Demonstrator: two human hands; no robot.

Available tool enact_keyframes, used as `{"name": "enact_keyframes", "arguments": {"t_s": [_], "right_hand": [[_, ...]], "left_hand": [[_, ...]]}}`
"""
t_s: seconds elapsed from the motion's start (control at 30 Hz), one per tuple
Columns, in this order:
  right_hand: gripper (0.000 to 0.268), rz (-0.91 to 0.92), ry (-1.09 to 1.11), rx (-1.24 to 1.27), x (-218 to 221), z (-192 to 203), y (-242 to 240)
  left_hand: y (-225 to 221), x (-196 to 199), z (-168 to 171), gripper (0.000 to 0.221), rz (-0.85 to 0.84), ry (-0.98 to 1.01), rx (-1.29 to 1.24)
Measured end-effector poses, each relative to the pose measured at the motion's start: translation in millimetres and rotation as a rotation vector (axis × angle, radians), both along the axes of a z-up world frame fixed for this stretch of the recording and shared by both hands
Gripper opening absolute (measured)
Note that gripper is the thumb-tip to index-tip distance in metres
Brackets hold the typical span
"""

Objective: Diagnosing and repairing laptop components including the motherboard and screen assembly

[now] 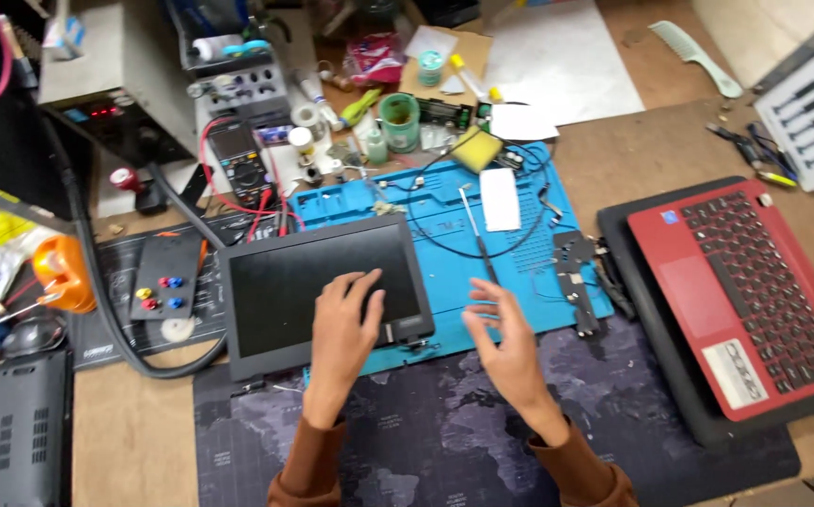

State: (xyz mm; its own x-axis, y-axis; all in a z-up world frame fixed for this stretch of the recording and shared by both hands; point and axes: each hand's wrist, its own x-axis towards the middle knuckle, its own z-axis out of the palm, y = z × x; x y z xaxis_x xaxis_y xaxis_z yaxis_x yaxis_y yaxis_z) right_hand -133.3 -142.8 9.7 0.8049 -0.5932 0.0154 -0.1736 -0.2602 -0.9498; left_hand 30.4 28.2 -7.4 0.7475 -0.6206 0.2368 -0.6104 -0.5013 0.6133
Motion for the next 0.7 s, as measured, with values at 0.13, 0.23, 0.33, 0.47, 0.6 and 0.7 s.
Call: {"name": "enact_keyframes", "arguments": {"t_s": [0.13,0.23,0.33,0.47,0.6,0.7], "right_hand": [[0.055,0.149,0.066,-0.012,23,-8,22],[0.056,0.184,0.155,-0.027,32,-16,28],[0.055,0.153,0.094,-0.073,35,-30,29],[0.041,0.066,-0.046,-0.126,35,-44,34],[0.041,0.056,-0.019,-0.273,33,-48,39],[0.04,0.052,0.012,-0.284,33,-45,42]], "left_hand": [[56,19,-11,0.032,0.181,-0.103,0.032],[86,26,-10,0.031,0.369,-0.171,0.053],[105,24,-17,0.039,0.514,-0.085,0.091],[109,20,-29,0.046,0.546,-0.087,0.101],[106,19,-33,0.047,0.587,-0.122,0.167],[104,16,-35,0.047,0.57,-0.196,0.18]]}}
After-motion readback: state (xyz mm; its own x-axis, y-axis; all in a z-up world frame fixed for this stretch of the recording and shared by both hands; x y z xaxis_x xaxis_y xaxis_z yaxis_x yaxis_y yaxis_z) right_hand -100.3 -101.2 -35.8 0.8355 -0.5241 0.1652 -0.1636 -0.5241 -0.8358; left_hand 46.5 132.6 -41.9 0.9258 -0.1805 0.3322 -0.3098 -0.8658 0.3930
